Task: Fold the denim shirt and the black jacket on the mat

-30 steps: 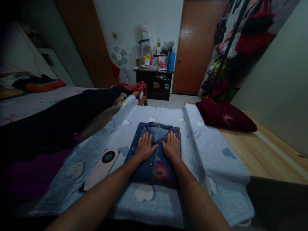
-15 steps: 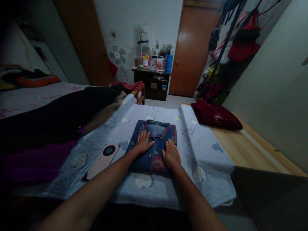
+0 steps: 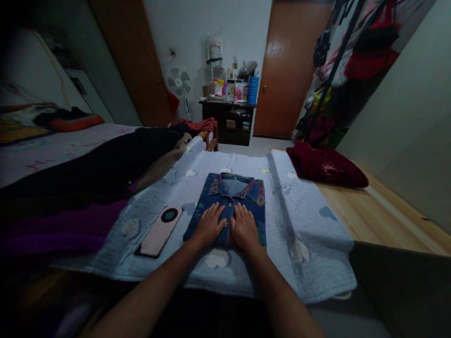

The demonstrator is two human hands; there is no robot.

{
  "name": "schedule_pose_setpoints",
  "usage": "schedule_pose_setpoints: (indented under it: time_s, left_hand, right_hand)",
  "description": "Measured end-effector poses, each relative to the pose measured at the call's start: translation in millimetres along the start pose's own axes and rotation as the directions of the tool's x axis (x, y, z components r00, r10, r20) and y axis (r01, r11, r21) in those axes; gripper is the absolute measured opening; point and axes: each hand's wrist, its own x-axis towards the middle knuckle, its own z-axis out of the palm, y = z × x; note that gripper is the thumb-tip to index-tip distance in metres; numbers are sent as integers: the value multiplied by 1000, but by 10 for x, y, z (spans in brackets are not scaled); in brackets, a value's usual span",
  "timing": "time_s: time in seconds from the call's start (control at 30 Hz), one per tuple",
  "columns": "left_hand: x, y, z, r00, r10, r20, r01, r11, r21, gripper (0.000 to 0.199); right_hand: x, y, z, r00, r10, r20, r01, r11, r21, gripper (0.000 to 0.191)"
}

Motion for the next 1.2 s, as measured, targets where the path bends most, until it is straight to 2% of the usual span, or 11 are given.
schedule_pose_setpoints:
  time_s: [0.27,0.53,0.67,0.87,0.97,1.07,1.13,1.2]
  left_hand:
    - [-5,-25,-3,998,-53,27,52,998,41,55]
    - [-36,-34,-27,990,-138,18,135,985,110,67]
    - [-56,-35,-38,985,-174,-19,175,975,134,69]
    - [-87,-39,-51,977,-197,-84,207,970,129,62]
    - [-98,-43,-67,985,-153,-76,160,983,94,58]
    - [-104,-29,-46,999,-40,-36,41,999,27,57]
    - [-108,-9,-9,1000,22,-18,-22,1000,-1,57]
    - [-116,9,27,999,39,-12,-39,999,1,58]
  right_hand:
    - [-73,150,-37,999,20,37,-17,997,-76,59]
    - [-162,220,-53,999,51,7,-50,993,-103,71]
    - [-232,269,-57,998,66,10,-64,990,-125,74]
    - [-378,333,-51,995,98,12,-95,984,-148,73]
    - [-413,310,-140,992,124,33,-118,982,-148,70]
    - [-354,204,-338,984,142,104,-128,983,-130,58]
    - [-260,86,-469,984,100,150,-91,994,-67,44]
    - [-138,-41,-532,992,-3,126,0,1000,27,40]
